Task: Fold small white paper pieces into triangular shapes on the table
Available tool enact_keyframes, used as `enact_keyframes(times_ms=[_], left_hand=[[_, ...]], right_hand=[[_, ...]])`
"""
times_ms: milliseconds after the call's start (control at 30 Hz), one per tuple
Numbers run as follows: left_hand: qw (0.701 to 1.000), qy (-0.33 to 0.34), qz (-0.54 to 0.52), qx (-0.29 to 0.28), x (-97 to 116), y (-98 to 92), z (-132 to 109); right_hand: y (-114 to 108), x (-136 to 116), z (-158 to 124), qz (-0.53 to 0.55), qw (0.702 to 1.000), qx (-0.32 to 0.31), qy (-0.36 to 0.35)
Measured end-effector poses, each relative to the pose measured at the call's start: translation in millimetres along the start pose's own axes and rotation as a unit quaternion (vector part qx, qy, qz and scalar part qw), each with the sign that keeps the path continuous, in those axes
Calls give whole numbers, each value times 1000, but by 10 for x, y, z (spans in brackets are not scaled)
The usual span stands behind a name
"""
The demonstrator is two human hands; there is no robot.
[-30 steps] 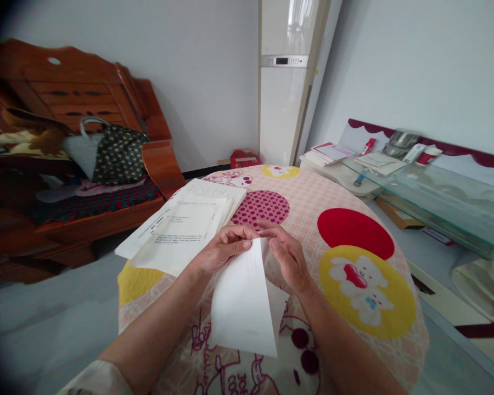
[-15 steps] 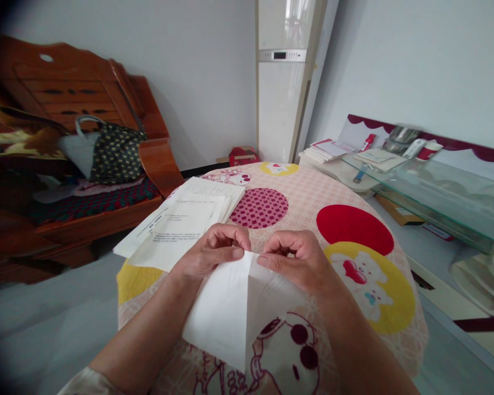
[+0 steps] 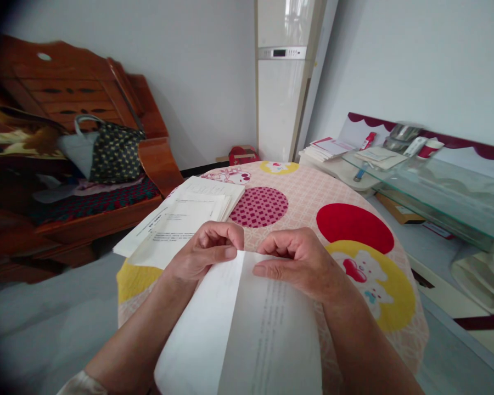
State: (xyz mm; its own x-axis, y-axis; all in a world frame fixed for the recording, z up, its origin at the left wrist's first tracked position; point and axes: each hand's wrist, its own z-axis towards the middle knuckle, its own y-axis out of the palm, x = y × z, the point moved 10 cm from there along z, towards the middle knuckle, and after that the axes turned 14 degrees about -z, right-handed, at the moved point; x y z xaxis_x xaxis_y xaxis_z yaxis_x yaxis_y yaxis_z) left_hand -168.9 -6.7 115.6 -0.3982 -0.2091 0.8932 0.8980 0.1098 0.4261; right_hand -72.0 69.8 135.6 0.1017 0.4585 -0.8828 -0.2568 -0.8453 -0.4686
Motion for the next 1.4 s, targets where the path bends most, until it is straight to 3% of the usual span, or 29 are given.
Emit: enact_keyframes(times_ms=[167, 433, 667, 1067, 1400], left_hand=[[990, -27, 138, -5, -217, -200, 175], [959, 1, 284, -23, -344, -416, 319], [968, -17, 248, -29, -421, -411, 312], [984, -34, 171, -24, -561, -408, 333], [990, -33, 129, 40, -607, -497, 324]], right_hand=[[-2, 296, 235, -115, 993, 18, -18], [79, 627, 430, -132, 991, 9, -34], [197, 702, 449, -78, 996, -1, -33], [190, 645, 426, -71, 997, 12, -30], [150, 705, 435, -83, 995, 50, -22]])
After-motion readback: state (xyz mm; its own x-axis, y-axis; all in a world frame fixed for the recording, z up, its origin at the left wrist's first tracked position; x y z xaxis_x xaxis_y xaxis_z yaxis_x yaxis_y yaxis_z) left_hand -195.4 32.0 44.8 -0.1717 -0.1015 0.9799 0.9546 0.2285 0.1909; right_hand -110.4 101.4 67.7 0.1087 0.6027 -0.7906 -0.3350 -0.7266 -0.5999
